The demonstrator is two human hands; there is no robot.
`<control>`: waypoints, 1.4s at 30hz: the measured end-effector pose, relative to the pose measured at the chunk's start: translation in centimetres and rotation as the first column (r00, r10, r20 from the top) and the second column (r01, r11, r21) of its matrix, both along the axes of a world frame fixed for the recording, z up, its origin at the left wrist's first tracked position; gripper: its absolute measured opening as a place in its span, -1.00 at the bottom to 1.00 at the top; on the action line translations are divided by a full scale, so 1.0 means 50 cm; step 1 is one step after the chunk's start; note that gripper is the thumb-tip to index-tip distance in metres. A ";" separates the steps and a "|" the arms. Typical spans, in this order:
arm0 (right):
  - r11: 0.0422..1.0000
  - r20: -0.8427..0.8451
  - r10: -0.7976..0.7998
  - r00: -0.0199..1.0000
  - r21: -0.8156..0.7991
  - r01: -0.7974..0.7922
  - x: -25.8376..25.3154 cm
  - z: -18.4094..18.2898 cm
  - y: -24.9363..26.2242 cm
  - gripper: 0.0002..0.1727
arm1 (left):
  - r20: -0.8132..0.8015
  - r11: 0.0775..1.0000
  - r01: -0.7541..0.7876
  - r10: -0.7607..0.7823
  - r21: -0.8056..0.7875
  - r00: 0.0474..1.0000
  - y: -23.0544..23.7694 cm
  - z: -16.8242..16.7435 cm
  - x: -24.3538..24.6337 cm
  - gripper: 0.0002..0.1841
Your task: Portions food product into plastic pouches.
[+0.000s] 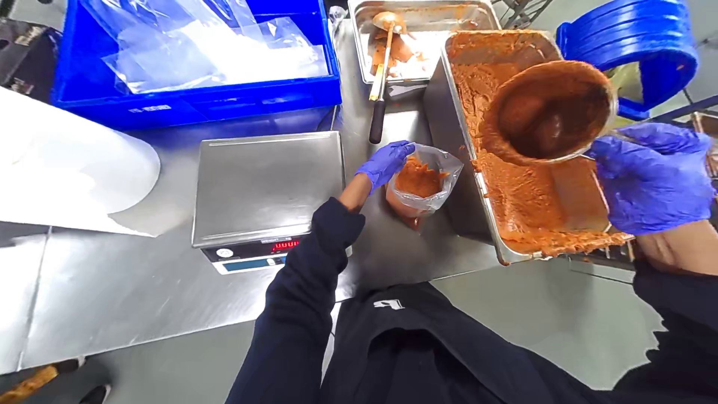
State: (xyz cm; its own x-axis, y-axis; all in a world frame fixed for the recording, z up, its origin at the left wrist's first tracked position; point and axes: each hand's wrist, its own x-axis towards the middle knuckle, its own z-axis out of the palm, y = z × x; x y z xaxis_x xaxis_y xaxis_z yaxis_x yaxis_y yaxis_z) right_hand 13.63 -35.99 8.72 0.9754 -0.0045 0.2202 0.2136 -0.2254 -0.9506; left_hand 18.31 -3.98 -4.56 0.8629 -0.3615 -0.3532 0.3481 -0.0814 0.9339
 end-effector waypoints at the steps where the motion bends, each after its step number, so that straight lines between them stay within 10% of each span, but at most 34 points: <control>1: 0.999 0.013 -0.006 1.000 0.034 0.005 -0.003 -0.002 -0.025 -0.77 | -0.013 1.000 -0.006 0.006 -0.015 1.000 -0.001 -0.006 0.004 -0.73; 5: 0.995 0.087 -0.096 0.992 -0.030 0.099 -0.002 -0.022 -0.152 -0.80 | -0.039 0.999 -0.012 0.010 -0.040 0.999 -0.004 -0.022 0.014 -0.72; 8: 0.818 0.023 -0.299 0.954 -0.508 0.269 0.018 -0.013 -0.160 -0.84 | -0.049 1.000 0.016 -0.015 0.014 0.999 -0.006 -0.021 0.020 -0.68; 13: 0.336 -0.161 0.015 0.987 -0.929 -0.156 0.147 -0.147 -0.147 -0.83 | -0.062 1.000 0.016 -0.017 -0.011 0.998 -0.008 -0.027 0.026 -0.68; 19: -0.081 -0.585 0.367 0.724 -0.795 -0.601 0.151 -0.262 -0.088 -0.91 | -0.023 0.999 0.014 -0.013 0.042 1.000 -0.020 -0.028 0.018 -0.64; 21: -0.034 -0.699 0.314 0.642 -0.684 -0.728 0.107 -0.232 -0.062 -0.88 | 0.002 0.996 0.037 -0.037 0.085 0.999 -0.021 -0.021 0.009 -0.61; 25: 0.393 -0.736 0.119 0.666 -0.581 -0.713 0.024 -0.174 -0.096 -0.81 | 0.048 0.993 0.067 -0.072 0.101 0.996 -0.024 -0.025 -0.002 -0.57; 30: 0.896 -0.614 -0.264 0.744 -0.442 -0.047 -0.082 -0.135 -0.137 -0.95 | 0.057 0.991 0.060 -0.068 0.122 0.996 -0.034 -0.012 -0.003 -0.59; 35: 0.942 -0.503 -0.328 0.799 -0.113 0.316 -0.123 -0.150 -0.159 -0.86 | 0.060 0.989 0.064 -0.073 0.131 0.996 -0.041 -0.043 0.016 -0.58; 42: 0.983 -0.125 -0.182 0.975 -0.027 0.180 -0.085 -0.045 -0.151 -0.79 | 0.041 0.986 0.065 -0.072 0.152 0.997 -0.028 0.034 -0.018 -0.62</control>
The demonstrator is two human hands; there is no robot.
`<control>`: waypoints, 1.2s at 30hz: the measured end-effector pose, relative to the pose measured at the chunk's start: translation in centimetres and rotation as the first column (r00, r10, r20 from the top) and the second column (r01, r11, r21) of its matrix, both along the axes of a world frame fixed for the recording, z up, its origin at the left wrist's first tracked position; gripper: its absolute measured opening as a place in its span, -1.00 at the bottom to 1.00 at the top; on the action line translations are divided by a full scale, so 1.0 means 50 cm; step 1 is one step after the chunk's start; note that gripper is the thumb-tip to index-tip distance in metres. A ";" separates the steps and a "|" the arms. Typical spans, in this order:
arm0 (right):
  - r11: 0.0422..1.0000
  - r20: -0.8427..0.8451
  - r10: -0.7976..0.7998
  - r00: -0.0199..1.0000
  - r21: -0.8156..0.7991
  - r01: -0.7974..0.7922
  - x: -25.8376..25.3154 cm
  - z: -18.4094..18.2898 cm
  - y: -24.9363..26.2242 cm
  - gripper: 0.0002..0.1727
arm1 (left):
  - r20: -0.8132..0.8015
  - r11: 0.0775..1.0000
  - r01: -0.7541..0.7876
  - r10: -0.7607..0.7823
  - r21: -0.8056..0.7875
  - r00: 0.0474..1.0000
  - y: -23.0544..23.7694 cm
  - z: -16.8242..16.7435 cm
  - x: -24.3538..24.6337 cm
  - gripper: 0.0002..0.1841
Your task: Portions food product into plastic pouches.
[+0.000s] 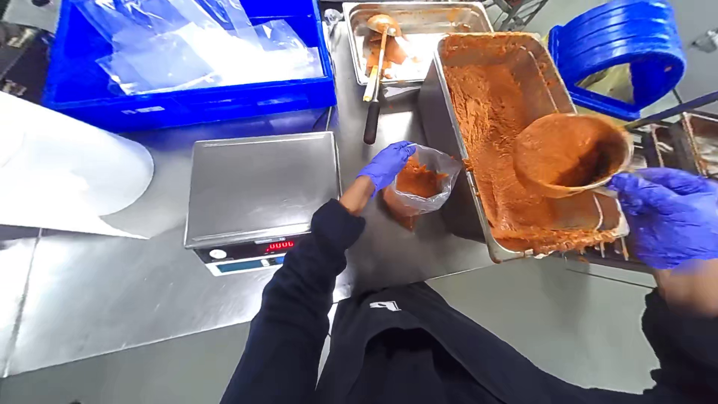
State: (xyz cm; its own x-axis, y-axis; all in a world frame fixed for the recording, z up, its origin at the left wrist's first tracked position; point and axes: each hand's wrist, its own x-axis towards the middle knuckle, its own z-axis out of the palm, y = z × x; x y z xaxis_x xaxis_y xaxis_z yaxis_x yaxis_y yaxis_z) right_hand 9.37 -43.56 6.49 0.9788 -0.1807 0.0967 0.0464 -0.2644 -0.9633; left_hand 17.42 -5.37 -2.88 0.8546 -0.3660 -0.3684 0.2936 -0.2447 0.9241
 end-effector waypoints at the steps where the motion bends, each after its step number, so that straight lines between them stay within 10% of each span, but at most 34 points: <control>1: 0.998 0.072 0.038 0.997 -0.055 -0.034 0.005 0.017 0.006 -0.81 | 0.004 1.000 -0.003 0.003 -0.010 1.000 0.000 -0.003 0.001 -0.63; 6: 0.812 0.259 0.316 0.913 -0.571 -0.119 0.036 0.071 0.051 -0.79 | -0.037 0.996 -0.042 0.039 -0.083 0.999 0.006 0.012 0.000 -0.70; 14: 0.195 0.196 0.840 0.506 -0.979 0.055 0.071 0.086 0.184 -0.63 | -0.080 0.965 -0.094 0.077 -0.243 0.994 -0.008 -0.042 0.033 -0.71; 20: 0.157 0.255 0.813 0.523 -0.962 0.225 0.036 0.079 0.165 -0.68 | -0.122 0.985 -0.106 0.089 -0.135 0.989 0.012 0.032 -0.007 -0.72; 36: 0.224 0.337 0.875 0.347 -0.918 0.327 0.041 -0.045 0.193 -0.78 | 0.016 0.970 -0.049 0.055 -0.239 0.998 0.019 -0.071 -0.008 -0.67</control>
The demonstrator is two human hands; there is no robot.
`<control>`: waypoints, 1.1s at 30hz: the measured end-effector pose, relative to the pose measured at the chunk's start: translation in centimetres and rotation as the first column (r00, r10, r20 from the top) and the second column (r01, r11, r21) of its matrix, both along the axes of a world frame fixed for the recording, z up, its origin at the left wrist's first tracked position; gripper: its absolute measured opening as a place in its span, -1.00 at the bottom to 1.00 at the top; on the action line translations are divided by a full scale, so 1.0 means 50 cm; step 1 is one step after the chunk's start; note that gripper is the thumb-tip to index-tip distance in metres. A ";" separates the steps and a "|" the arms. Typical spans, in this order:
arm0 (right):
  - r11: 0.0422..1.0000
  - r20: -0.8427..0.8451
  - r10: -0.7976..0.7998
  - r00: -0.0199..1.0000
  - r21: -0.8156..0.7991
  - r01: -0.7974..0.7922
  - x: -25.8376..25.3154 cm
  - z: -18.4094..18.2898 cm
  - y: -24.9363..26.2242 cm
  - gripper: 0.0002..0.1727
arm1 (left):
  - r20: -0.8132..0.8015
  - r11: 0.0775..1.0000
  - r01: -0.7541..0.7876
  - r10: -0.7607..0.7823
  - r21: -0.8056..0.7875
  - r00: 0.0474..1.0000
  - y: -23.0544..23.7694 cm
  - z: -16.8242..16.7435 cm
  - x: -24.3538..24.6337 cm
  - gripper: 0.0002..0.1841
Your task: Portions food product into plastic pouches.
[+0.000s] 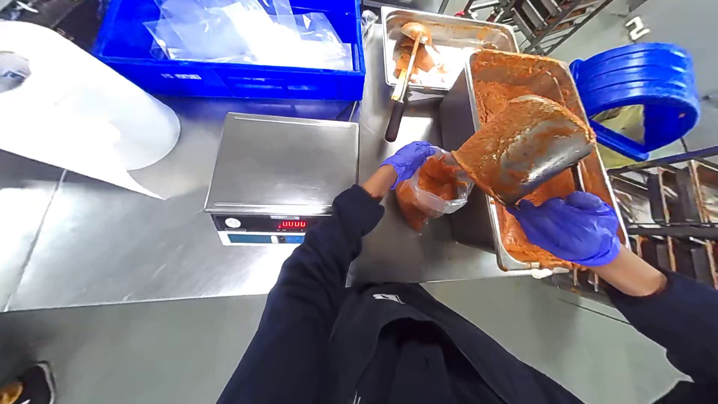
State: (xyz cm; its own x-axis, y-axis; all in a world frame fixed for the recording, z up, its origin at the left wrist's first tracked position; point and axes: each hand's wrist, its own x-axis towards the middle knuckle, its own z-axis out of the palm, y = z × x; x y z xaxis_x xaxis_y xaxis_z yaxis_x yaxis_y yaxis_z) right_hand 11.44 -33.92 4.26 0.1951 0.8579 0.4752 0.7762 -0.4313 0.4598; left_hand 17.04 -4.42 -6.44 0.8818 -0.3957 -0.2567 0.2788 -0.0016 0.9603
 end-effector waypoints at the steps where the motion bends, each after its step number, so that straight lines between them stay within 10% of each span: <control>1: 1.000 0.016 0.003 1.000 0.011 -0.003 -0.004 0.009 -0.001 -0.78 | 0.003 1.000 0.002 -0.002 -0.017 1.000 -0.009 -0.024 0.018 -0.67; 8: 0.999 0.022 -0.005 1.000 -0.045 0.006 -0.001 -0.041 0.011 -0.79 | 0.020 0.994 -0.006 0.008 -0.106 1.000 -0.029 -0.102 0.059 -0.69; 20: 0.992 0.013 -0.029 0.999 0.125 0.027 -0.027 -0.006 0.025 -0.69 | -0.069 0.998 -0.046 0.049 0.048 0.996 0.008 0.120 -0.042 -0.68; 26: 0.999 -0.063 0.034 0.997 -0.016 -0.035 -0.009 -0.069 0.034 -0.72 | 0.037 1.000 -0.019 0.018 0.015 0.999 0.021 0.030 -0.031 -0.70; 33: 0.982 -0.101 -0.014 0.995 0.186 0.032 -0.003 -0.049 0.031 -0.64 | -0.023 0.999 -0.036 0.035 -0.027 0.999 0.023 0.031 -0.030 -0.72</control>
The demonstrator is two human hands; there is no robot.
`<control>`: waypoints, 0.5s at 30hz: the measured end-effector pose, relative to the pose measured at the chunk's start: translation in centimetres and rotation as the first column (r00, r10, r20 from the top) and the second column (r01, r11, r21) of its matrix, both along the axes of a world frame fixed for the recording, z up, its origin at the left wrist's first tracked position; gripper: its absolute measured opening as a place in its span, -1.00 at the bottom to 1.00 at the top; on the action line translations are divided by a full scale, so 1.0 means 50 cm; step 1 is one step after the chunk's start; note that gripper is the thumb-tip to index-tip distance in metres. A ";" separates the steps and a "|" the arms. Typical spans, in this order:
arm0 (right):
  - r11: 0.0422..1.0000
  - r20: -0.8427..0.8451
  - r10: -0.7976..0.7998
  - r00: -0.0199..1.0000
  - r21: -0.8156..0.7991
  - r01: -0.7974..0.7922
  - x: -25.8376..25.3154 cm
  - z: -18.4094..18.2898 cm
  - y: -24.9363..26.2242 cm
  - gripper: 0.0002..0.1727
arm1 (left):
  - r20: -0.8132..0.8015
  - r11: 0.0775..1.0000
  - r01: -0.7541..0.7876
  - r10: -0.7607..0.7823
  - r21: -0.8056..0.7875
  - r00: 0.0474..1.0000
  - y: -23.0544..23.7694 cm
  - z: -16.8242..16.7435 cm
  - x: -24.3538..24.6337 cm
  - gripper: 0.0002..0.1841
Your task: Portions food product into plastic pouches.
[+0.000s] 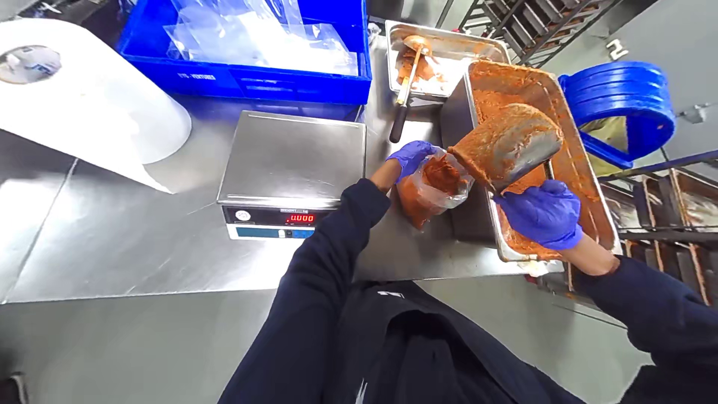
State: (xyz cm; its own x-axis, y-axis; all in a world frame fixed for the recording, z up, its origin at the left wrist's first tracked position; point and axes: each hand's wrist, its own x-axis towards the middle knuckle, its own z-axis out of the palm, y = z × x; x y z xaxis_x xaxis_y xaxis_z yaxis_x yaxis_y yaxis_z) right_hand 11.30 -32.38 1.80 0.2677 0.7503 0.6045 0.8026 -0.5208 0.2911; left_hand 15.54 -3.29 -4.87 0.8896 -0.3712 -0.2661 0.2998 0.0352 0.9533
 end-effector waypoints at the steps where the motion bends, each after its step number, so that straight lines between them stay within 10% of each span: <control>1: 0.999 -0.051 -0.013 0.999 0.037 0.015 0.001 0.010 0.000 -0.64 | 0.017 1.000 0.008 -0.008 -0.001 1.000 -0.005 -0.005 0.005 -0.71; 5: 0.920 -0.437 -0.049 0.898 0.331 0.211 -0.001 0.037 -0.002 -0.67 | 0.003 0.999 0.017 -0.017 -0.034 1.000 -0.017 -0.028 0.024 -0.72; 10: 0.557 -0.753 0.091 0.652 0.581 0.594 -0.022 0.098 -0.070 -0.83 | -0.098 0.999 -0.012 0.007 -0.050 0.995 -0.030 -0.013 0.044 -0.72; 15: 0.463 -0.932 -0.274 0.236 0.088 0.882 -0.041 0.133 -0.207 -0.88 | -0.094 0.999 0.018 -0.021 -0.036 0.995 -0.020 -0.019 0.038 -0.71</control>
State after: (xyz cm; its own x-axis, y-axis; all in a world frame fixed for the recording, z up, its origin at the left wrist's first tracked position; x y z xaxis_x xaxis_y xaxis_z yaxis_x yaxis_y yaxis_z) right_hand 9.27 -42.72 8.44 0.9715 -0.2355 0.0282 -0.1511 -0.7061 -0.6918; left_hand 17.46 -4.29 -5.82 0.8535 -0.3992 -0.3350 0.3896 0.0617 0.9189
